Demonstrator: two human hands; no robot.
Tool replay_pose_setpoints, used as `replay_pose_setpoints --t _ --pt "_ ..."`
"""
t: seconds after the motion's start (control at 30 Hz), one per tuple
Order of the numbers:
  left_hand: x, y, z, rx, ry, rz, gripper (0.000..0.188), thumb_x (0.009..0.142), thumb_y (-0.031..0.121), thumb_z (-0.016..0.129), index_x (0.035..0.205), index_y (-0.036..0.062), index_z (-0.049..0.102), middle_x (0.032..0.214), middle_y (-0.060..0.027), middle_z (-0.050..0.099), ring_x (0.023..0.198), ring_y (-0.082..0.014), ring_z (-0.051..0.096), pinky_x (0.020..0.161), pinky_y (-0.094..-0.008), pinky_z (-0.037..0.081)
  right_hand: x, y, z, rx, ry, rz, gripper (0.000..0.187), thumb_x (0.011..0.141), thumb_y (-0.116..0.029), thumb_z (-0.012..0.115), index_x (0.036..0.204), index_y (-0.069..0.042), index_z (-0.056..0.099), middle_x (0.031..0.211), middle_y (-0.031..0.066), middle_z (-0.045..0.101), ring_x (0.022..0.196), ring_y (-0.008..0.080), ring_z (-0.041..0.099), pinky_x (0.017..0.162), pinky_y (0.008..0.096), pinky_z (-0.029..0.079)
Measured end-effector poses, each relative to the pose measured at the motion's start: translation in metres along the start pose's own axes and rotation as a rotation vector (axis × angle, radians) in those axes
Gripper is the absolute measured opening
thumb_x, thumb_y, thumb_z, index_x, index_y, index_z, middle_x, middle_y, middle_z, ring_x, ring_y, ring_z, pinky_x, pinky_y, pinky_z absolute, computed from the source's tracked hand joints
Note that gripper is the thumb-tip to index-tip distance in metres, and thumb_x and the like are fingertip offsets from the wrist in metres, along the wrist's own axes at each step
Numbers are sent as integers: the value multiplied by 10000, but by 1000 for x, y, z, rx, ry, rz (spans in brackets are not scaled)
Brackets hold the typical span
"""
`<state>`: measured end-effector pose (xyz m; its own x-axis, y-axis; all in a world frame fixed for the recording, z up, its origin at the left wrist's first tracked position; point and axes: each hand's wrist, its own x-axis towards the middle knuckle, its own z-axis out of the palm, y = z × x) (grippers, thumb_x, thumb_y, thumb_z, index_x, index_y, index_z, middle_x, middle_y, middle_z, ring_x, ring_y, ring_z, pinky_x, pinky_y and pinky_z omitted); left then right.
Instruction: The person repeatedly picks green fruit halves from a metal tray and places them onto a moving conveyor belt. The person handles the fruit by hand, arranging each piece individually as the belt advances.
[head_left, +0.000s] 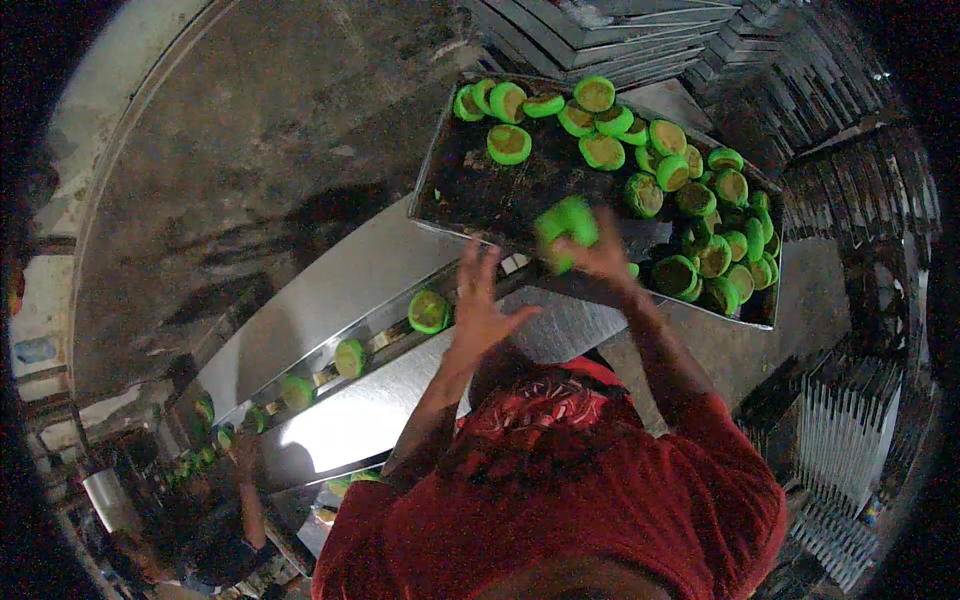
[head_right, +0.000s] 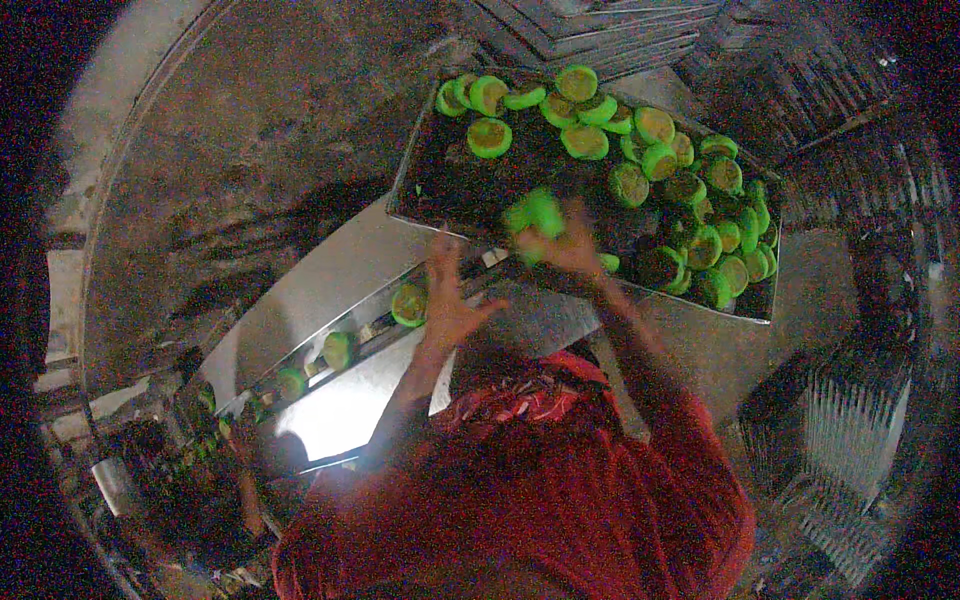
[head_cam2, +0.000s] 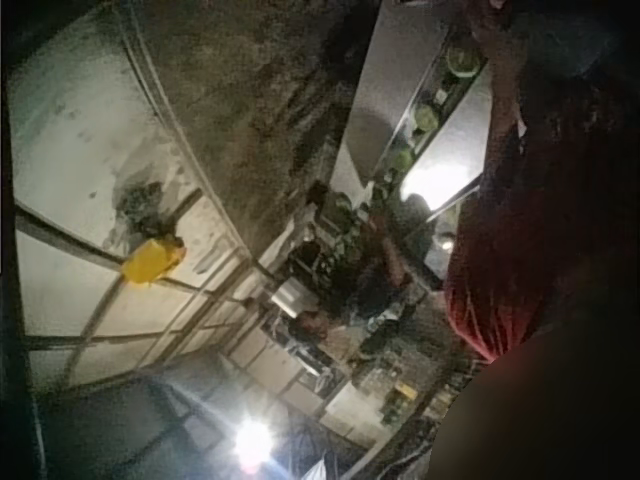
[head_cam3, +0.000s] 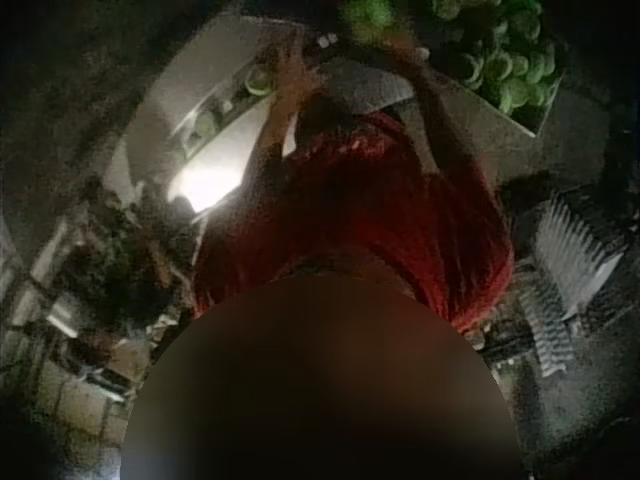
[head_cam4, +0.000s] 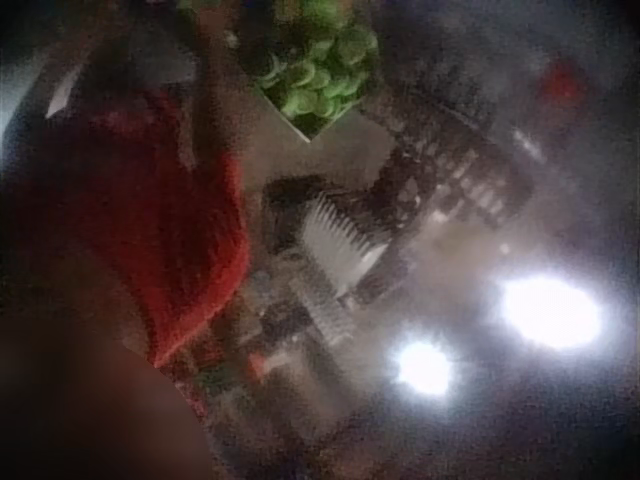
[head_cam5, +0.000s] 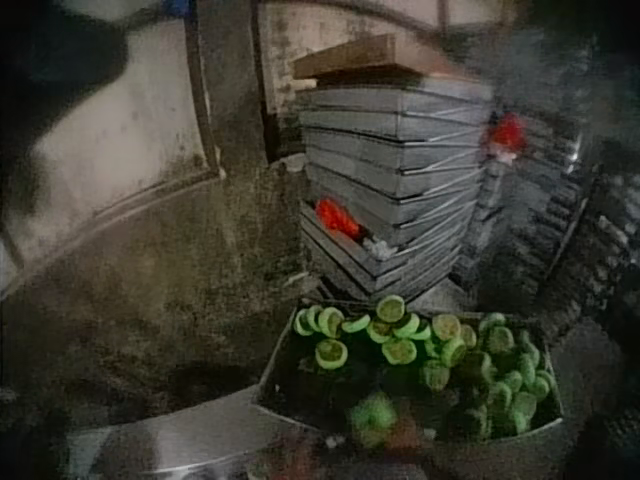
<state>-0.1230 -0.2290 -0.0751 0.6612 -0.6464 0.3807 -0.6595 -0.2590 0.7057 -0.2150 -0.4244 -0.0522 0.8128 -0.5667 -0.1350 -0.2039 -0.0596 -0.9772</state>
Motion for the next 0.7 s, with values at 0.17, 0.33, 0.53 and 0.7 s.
replay_pose_setpoints --t 0.17,0.33,0.53,0.7 --pt "0 -14 -10 33 -132 -202 833 628 110 804 1383 136 454 1416 -224 396 1301 -424 402 1069 -528 390 37 1 -13 -361 -83 -253 297 909 -226 599 1153 -58 586 1047 156 645 979 301 633 855 430 510" --pt "-35 -91 -14 490 -291 -380 791 685 254 819 1386 181 457 1335 -252 444 1209 -437 483 938 -502 496 141 121 -198 -1232 802 114 930 760 -610 693 1466 -138 314 1341 190 527 1124 439 566 845 534 504" --pt "-38 -75 -38 609 -108 -502 865 675 401 848 1370 94 435 1277 -251 422 1130 -422 518 870 -489 518 116 76 -145 -1171 433 236 939 764 -536 731 1480 -126 283 1320 296 447 1197 529 462 939 613 419" --pt "-11 -53 13 462 -209 -435 866 689 421 840 1379 76 447 1305 -252 410 1160 -426 486 958 -491 447 103 112 -113 -1088 360 -57 844 741 -316 773 1432 -119 331 1270 288 450 1132 506 501 902 547 475"
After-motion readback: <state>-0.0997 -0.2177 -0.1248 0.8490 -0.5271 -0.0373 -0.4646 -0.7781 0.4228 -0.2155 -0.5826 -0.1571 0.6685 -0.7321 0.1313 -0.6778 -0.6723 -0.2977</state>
